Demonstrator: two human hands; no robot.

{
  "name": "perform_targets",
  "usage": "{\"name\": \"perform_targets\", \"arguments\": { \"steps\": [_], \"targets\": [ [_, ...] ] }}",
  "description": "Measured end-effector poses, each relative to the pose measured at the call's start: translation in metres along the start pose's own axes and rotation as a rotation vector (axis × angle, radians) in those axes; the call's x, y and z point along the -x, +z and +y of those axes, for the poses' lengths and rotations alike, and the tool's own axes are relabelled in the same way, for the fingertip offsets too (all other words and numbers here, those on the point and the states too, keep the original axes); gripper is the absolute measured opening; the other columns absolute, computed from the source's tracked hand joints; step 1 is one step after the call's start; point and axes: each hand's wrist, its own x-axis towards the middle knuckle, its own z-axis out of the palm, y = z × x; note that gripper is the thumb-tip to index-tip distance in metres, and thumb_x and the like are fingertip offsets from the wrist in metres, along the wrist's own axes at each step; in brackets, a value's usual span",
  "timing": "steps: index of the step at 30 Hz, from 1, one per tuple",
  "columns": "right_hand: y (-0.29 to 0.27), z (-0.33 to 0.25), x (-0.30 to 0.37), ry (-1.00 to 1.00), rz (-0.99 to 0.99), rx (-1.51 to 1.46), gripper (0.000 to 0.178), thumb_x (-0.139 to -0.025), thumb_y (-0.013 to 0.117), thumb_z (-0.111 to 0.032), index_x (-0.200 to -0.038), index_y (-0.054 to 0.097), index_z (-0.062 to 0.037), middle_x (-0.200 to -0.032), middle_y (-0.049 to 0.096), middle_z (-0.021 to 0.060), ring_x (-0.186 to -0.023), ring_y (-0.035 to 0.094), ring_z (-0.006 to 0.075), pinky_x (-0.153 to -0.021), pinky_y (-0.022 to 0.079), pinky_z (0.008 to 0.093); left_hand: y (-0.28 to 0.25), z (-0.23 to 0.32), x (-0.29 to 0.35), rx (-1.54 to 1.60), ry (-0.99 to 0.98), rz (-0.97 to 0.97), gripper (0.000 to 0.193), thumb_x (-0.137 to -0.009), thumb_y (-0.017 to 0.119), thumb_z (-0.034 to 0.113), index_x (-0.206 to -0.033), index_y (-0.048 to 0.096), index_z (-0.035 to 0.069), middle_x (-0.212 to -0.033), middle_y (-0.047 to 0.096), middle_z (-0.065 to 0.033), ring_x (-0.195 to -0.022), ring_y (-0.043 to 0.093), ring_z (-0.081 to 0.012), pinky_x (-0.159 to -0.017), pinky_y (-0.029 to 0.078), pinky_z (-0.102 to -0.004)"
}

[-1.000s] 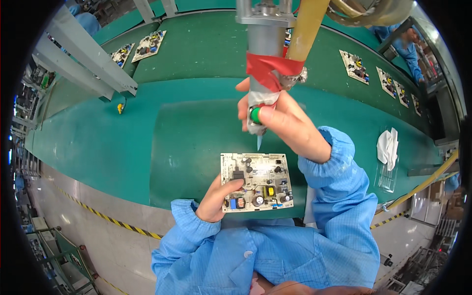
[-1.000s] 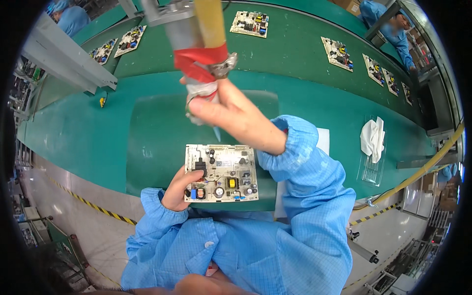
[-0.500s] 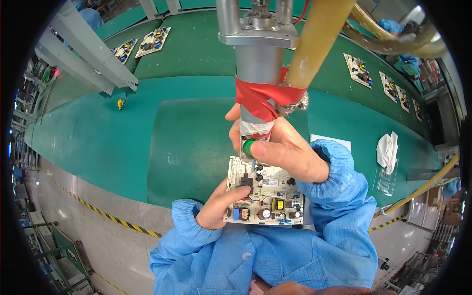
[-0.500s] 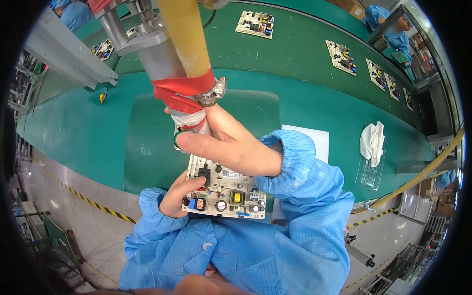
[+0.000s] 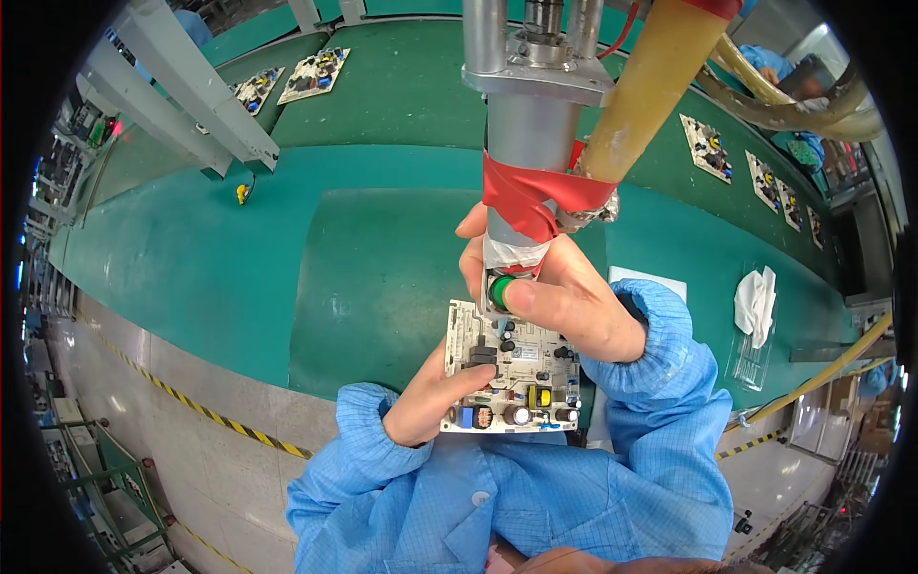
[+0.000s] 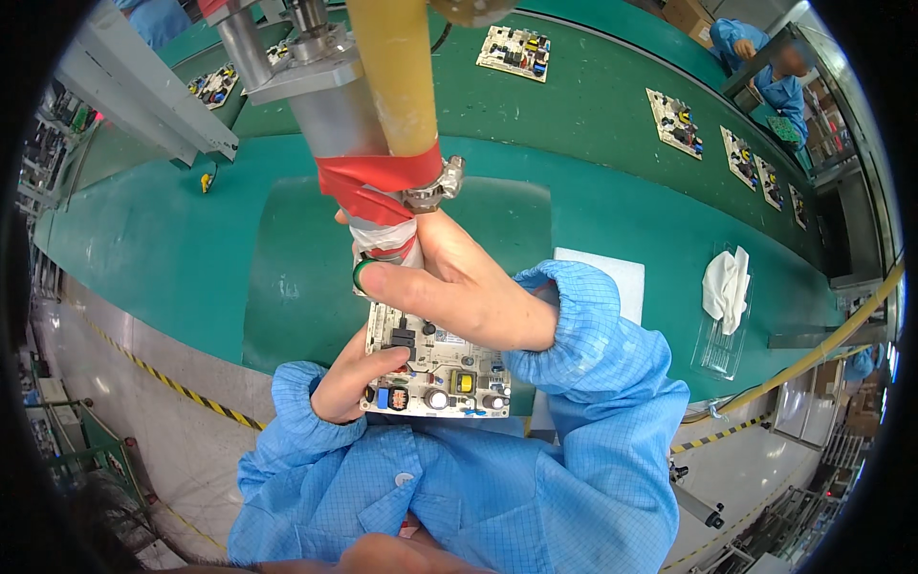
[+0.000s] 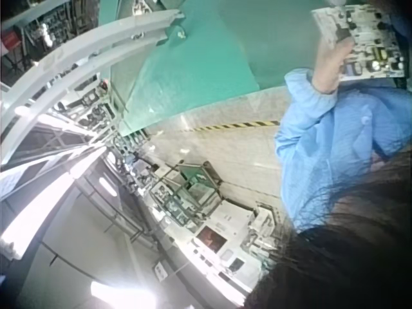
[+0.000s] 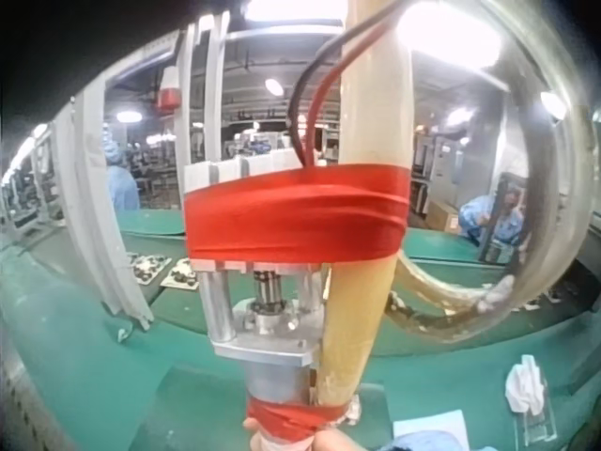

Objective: Assembling components onto a printed circuit board at a manufacturing workstation using a specialized assembly tool.

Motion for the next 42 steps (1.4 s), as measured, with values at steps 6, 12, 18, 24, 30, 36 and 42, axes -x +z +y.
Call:
{"name": "perform_targets", "arguments": {
  "steps": [6, 12, 18, 24, 30, 36, 42],
  "targets": [
    [0.001, 0.005, 0.002, -0.015, -0.021, -0.003, 0.070, -0.086, 0.061, -0.047, -0.131, 0.035, -0.0003, -0.099, 0.052, 0.0082, -0.090, 0.051, 0.0129, -0.078, 0.041, 0.0280, -0.008, -0.002, -0.005, 0.008, -0.011, 0.000, 0.060, -0.090, 0.056, 0.007, -0.142, 0.027, 0.000, -0.130, 0.050, -0.0125, -0.117, 0.052, -0.0199, -0.098, 0.044, -0.0341],
    [-0.003, 0.013, -0.006, -0.109, -0.054, -0.014, 0.083, -0.085, 0.055, -0.062, -0.133, 0.033, 0.0019, -0.100, 0.052, 0.0077, -0.090, 0.050, 0.0130, -0.079, 0.041, 0.0286, -0.013, -0.003, -0.007, 0.038, -0.002, 0.014, 0.058, -0.090, 0.055, 0.005, -0.140, 0.028, 0.000, -0.131, 0.050, -0.0127, -0.116, 0.053, -0.0196, -0.097, 0.046, -0.0335],
    [0.001, 0.005, -0.003, -0.023, -0.036, 0.008, 0.081, -0.087, 0.055, -0.060, -0.135, 0.031, 0.0010, -0.102, 0.051, 0.0075, -0.092, 0.049, 0.0127, -0.081, 0.041, 0.0283, -0.026, -0.015, -0.020, 0.183, 0.143, 0.141, 0.053, -0.092, 0.051, 0.006, -0.140, 0.029, 0.002, -0.128, 0.051, -0.0128, -0.115, 0.055, -0.0222, -0.097, 0.048, -0.0355],
    [0.007, -0.005, 0.003, 0.073, -0.138, -0.128, 0.070, -0.091, 0.058, -0.044, -0.136, 0.031, 0.0014, -0.104, 0.052, 0.0078, -0.097, 0.051, 0.0149, -0.085, 0.042, 0.0313, -0.027, -0.021, -0.027, 0.324, 0.072, 0.121, 0.046, -0.095, 0.046, 0.011, -0.138, 0.032, 0.003, -0.125, 0.053, -0.0127, -0.113, 0.056, -0.0221, -0.094, 0.049, -0.0365],
    [0.009, 0.002, 0.003, 0.054, -0.116, -0.099, 0.069, -0.091, 0.059, -0.041, -0.136, 0.030, 0.0025, -0.107, 0.052, 0.0087, -0.100, 0.053, 0.0168, -0.087, 0.043, 0.0320, -0.015, -0.018, -0.027, 0.367, 0.076, 0.116, 0.043, -0.096, 0.044, 0.013, -0.136, 0.034, 0.002, -0.124, 0.053, -0.0117, -0.112, 0.057, -0.0211, -0.094, 0.050, -0.0357],
    [0.009, 0.011, -0.001, 0.021, -0.103, -0.134, 0.085, -0.085, 0.060, -0.058, -0.136, 0.030, 0.0032, -0.106, 0.052, 0.0087, -0.100, 0.053, 0.0171, -0.087, 0.043, 0.0321, -0.023, -0.018, -0.025, 0.349, 0.057, 0.117, 0.043, -0.096, 0.043, 0.013, -0.137, 0.033, 0.002, -0.124, 0.053, -0.0123, -0.112, 0.057, -0.0217, -0.094, 0.050, -0.0360],
    [0.007, 0.012, -0.005, -0.006, -0.090, -0.090, 0.084, -0.085, 0.059, -0.059, -0.135, 0.031, 0.0024, -0.105, 0.052, 0.0084, -0.098, 0.052, 0.0165, -0.086, 0.042, 0.0313, -0.034, -0.014, -0.021, 0.198, 0.180, 0.163, 0.049, -0.091, 0.052, 0.004, -0.136, 0.034, 0.002, -0.125, 0.053, -0.0122, -0.112, 0.057, -0.0209, -0.093, 0.050, -0.0355]
  ]
}}
